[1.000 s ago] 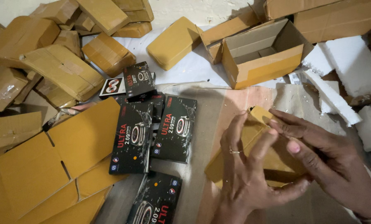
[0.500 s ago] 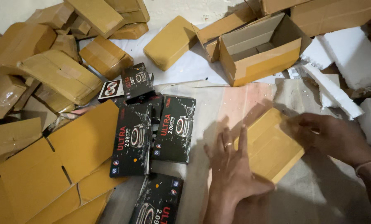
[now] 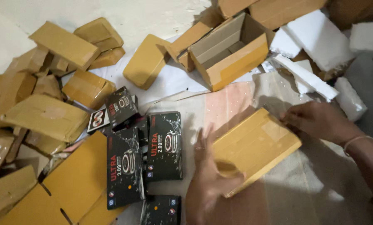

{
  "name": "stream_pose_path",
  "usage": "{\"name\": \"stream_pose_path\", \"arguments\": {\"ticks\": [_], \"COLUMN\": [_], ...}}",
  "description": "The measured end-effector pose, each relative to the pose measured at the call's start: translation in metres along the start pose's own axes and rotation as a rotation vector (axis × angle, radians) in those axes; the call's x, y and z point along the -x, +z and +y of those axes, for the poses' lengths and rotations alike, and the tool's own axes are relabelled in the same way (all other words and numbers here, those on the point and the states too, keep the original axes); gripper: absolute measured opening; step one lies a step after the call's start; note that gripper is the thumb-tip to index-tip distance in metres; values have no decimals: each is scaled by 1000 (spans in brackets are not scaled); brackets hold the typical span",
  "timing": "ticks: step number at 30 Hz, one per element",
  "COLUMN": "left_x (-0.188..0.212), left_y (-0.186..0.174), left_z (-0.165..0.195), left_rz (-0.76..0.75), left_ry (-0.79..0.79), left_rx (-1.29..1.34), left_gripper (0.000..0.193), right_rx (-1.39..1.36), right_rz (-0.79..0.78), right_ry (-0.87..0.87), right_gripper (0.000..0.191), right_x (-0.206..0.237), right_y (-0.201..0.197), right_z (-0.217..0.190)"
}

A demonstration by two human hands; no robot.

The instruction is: The person folds and assembles yellow cardboard boxes on a cloth-covered work surface, places black retail product boxes inside them, and closes the flaps, setting finished packed boxes aside with the others.

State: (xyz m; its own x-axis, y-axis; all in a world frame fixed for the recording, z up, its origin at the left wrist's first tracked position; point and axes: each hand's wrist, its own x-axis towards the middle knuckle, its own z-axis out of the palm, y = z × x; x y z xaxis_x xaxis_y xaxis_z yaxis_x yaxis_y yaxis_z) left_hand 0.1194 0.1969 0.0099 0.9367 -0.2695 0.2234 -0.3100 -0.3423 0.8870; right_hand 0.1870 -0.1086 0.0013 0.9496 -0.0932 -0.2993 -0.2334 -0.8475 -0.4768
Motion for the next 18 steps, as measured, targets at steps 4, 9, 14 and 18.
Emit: {"name": "stream_pose_path", "arguments": {"ticks": [4, 9, 14, 18], "left_x": [-22, -36, -32, -36], "left_y": [11, 40, 48, 52], "left_z": [-39, -74, -90, -95], "left_rz": [341, 697, 785, 826], "left_ry": [-209, -329, -174, -187], "left_rx": [118, 710, 965, 914], "left_gripper": [99, 64, 56, 54], "right_rx": [-523, -718, -975, -666], "right_rz": [48, -213, -373, -168], "right_ry": [-59, -400, -625, -423], "right_gripper": [53, 84, 88, 82], "right_x": [0, -3, -11, -20], "right_y": [8, 27, 23, 35], "right_z": [-9, -14, 1, 9]}}
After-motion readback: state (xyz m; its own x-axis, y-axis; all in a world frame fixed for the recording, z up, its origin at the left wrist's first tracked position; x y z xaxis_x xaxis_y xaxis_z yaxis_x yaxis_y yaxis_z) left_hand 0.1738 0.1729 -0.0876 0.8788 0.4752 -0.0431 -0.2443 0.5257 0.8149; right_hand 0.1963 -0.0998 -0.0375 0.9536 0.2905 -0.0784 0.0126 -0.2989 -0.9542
